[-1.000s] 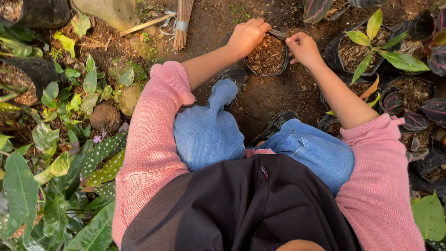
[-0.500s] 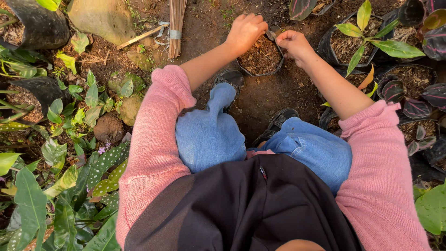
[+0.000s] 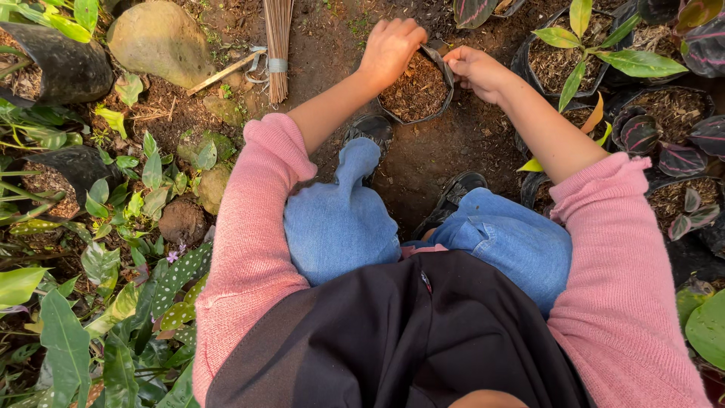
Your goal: The person kneels in a garden and handles small plants in black plastic bags, adjusting soil and leaves with both hands. They move between several potted plants, pressing soil and repositioning foliage, then place the pots back among others on the ground.
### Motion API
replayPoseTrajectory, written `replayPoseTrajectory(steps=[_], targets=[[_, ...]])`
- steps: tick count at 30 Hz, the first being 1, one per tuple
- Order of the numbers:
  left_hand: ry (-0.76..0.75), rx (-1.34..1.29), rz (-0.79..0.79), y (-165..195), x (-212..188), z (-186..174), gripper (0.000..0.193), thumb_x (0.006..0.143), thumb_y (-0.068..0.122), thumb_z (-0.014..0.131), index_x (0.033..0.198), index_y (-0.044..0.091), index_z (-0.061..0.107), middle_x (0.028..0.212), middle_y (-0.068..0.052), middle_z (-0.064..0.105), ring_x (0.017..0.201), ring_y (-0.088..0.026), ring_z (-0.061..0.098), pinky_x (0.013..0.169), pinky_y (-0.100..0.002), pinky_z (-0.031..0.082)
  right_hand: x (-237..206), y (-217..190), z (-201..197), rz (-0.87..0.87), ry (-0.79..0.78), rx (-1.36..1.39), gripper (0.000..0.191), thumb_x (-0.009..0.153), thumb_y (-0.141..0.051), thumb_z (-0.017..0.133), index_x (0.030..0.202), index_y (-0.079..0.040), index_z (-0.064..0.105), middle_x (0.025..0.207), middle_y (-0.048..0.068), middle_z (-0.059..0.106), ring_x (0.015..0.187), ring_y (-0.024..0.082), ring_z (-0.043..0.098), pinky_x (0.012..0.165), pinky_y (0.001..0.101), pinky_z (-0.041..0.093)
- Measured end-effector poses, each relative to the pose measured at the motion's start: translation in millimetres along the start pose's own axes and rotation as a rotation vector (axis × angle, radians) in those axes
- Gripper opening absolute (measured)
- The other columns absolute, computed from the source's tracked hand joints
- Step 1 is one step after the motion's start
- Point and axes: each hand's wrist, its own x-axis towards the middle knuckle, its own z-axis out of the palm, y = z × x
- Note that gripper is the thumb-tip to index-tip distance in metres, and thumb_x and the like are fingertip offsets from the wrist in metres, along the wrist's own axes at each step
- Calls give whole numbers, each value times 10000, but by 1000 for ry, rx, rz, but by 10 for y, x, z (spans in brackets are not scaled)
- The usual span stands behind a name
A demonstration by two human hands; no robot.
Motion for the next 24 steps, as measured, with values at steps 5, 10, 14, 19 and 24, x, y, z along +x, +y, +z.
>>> replayPoseTrajectory(steps=[5,10,14,19,24], targets=[[-59,26,161,-32,57,62,97,910,182,755,884,160,664,882,1,639,907,-208,637,902,-418,420,41,212,40,-232,57,92,143,1091,-81,566,1147,-171,470,1047,-4,597,944,111,528,906,282,416],[-42,59,90,-7,102,83,53,849,172,725,863,181,675,873,8,645,910,-200,635,881,-422,418,-47,245,171,-527,314,-550,115,1071,-48,537,1153,-99,475,1079,93,590,997,230,579,870,401,493],[-30,137,235,-21,132,47,82,830,150,732,890,184,688,906,-5,652,923,-195,633,887,-405,413,-284,158,308,-712,553,-893,235,1023,-188,708,1040,-24,540,980,187,604,947,360,589,815,473,498],[-57,118,278,-2,182,128,79,843,200,757,883,167,697,871,4,646,920,-191,624,945,-427,412,-279,152,299,-621,550,-1049,269,995,-221,736,982,-21,557,867,182,654,847,383,661,734,493,532],[-91,189,311,4,180,180,125,848,136,741,963,169,706,942,4,664,982,-187,627,1009,-428,412,-261,171,264,-615,541,-1170,167,1076,-128,678,1094,-16,556,894,168,680,813,405,684,688,501,533]])
